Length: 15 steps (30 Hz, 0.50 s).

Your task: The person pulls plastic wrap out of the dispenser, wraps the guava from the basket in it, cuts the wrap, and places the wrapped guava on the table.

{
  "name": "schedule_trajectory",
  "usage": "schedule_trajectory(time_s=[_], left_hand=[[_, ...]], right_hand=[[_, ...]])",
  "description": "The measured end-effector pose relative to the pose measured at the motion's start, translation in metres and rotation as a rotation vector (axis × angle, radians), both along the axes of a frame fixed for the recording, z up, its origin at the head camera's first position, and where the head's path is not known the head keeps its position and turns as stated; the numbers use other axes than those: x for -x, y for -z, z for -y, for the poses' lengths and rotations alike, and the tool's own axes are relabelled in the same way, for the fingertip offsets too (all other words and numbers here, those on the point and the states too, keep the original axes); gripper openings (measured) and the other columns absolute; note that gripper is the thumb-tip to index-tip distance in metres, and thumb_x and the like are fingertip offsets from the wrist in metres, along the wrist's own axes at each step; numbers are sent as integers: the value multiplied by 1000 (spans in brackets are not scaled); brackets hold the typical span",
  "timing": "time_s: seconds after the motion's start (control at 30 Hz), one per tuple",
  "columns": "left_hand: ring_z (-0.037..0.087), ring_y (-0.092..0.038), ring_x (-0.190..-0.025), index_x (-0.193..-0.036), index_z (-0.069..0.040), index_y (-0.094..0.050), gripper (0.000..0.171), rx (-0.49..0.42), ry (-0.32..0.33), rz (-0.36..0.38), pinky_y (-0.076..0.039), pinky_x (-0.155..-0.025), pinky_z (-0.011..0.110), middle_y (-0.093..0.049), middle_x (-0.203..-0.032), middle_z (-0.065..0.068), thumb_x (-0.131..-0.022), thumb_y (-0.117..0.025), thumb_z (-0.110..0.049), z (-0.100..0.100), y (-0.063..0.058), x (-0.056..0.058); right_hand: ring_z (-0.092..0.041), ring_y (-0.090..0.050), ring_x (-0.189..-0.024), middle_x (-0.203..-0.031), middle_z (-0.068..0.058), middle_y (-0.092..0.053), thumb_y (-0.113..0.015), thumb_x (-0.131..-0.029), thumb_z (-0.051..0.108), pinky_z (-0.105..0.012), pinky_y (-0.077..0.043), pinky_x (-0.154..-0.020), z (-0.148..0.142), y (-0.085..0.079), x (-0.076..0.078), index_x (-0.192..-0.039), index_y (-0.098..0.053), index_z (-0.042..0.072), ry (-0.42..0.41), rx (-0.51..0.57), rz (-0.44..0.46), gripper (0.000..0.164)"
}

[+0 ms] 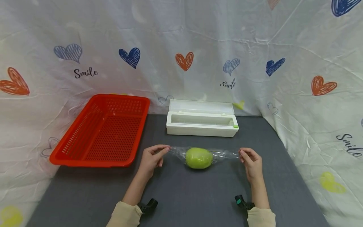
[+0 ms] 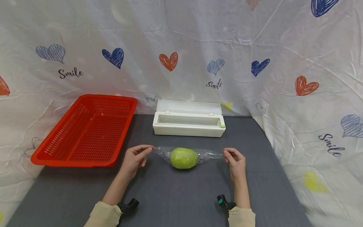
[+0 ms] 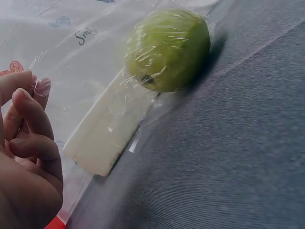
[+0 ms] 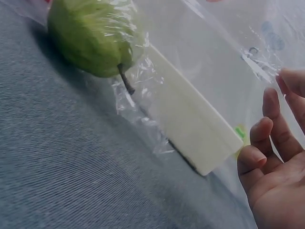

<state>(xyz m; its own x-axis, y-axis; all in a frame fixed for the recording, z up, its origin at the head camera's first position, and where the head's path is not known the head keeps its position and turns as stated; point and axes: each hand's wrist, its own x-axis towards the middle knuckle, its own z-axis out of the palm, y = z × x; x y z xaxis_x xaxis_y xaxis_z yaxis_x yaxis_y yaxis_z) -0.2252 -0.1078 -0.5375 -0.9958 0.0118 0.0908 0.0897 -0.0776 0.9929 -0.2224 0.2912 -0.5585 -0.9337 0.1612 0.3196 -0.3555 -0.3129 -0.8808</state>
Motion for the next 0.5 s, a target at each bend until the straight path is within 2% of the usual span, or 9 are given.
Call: schedule_trajectory(time_s=[0.17, 0.5], left_hand=[[8, -44, -43, -115, 13, -74, 24, 1, 22, -4, -42, -45, 20, -80, -96, -7, -99, -75, -4, 1, 3, -7], [8, -44, -42, -114, 14, -74, 24, 6, 28, 2, -42, -44, 20, -79, -94, -7, -99, -74, -4, -1, 7, -18]], right_hand=[[-9, -60, -72, -87, 0, -73, -54, -101, -18, -22, -45, -60, 1, 6, -4, -96, -79, 4, -13, -6, -12, 33], [-8, -60, -70, -83, 0, -71, -56, -99, -19, -22, -45, -59, 4, 10, -8, -94, -79, 6, -3, 0, 22, 35]])
